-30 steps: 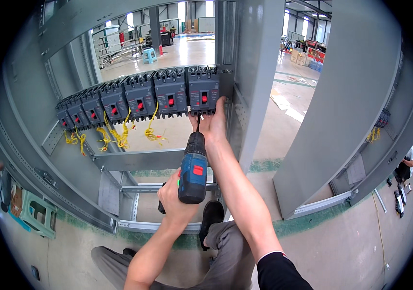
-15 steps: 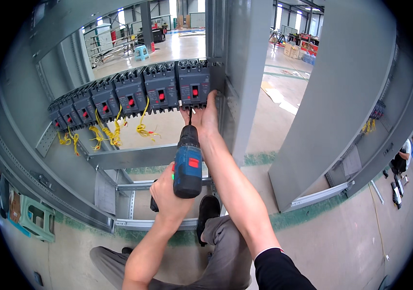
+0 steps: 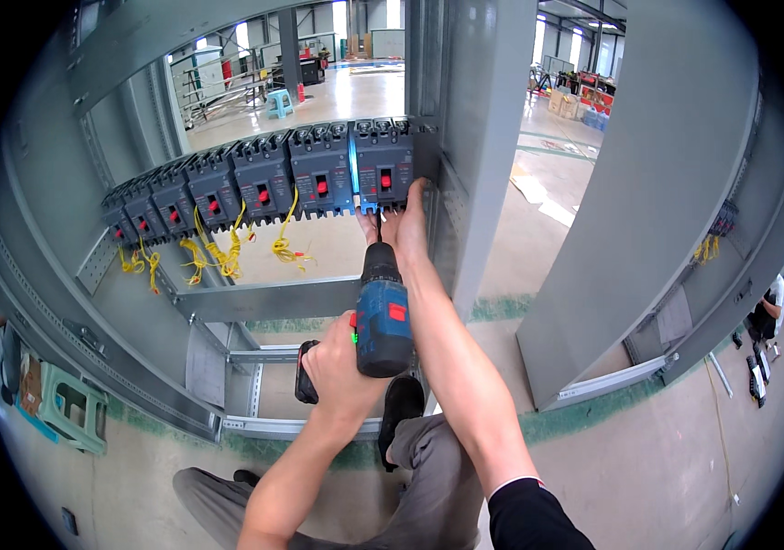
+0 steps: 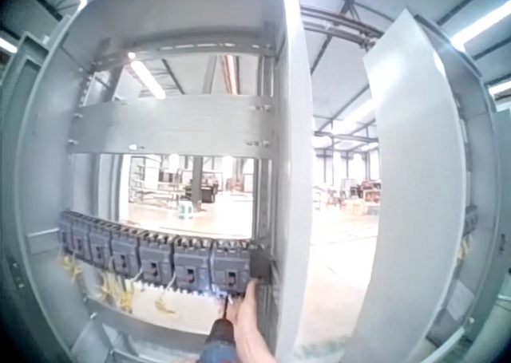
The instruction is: The person uses a cordless drill to mount multiple grey electrical components onto a metal rack inside a large industrial cabinet. They repeatedly pick up components, align them with the rack, and secure them with screws. The person also briefly handles a paper document on the floor.
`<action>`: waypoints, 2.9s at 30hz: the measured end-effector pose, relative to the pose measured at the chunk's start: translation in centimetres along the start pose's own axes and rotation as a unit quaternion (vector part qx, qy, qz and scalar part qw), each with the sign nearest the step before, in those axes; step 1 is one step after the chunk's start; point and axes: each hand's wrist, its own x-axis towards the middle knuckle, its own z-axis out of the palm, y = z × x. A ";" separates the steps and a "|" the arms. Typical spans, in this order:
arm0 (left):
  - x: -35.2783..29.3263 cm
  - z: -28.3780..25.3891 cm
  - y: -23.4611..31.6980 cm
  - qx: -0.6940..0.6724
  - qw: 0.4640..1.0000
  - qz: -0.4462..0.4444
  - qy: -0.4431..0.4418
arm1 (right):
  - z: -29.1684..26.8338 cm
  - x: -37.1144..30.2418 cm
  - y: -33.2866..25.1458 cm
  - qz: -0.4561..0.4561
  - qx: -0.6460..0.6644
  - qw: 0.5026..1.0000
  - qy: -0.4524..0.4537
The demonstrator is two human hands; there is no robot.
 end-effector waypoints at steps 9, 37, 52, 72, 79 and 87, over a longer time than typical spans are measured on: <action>0.3 0.5 -0.2 0.030 1.000 -0.009 -0.001 | -0.1 0.0 0.0 0.002 -0.018 1.000 -0.015; 1.8 -2.0 2.7 -0.091 0.986 0.092 0.101 | -1.7 1.0 0.4 0.013 0.028 1.000 0.007; 6.3 -0.3 3.9 -0.054 0.997 0.032 0.042 | -1.4 -1.6 -1.0 0.053 0.065 0.991 -0.101; 6.7 -0.8 5.0 0.024 0.998 0.032 0.040 | -2.6 -0.3 0.3 0.098 0.065 0.989 -0.086; 7.8 -1.0 7.4 0.100 0.995 -0.008 0.000 | -3.3 -3.3 -0.6 0.139 0.017 0.988 -0.062; 8.2 -0.9 6.5 0.052 0.998 0.002 0.018 | -1.5 -2.2 -1.1 0.100 -0.003 0.994 -0.035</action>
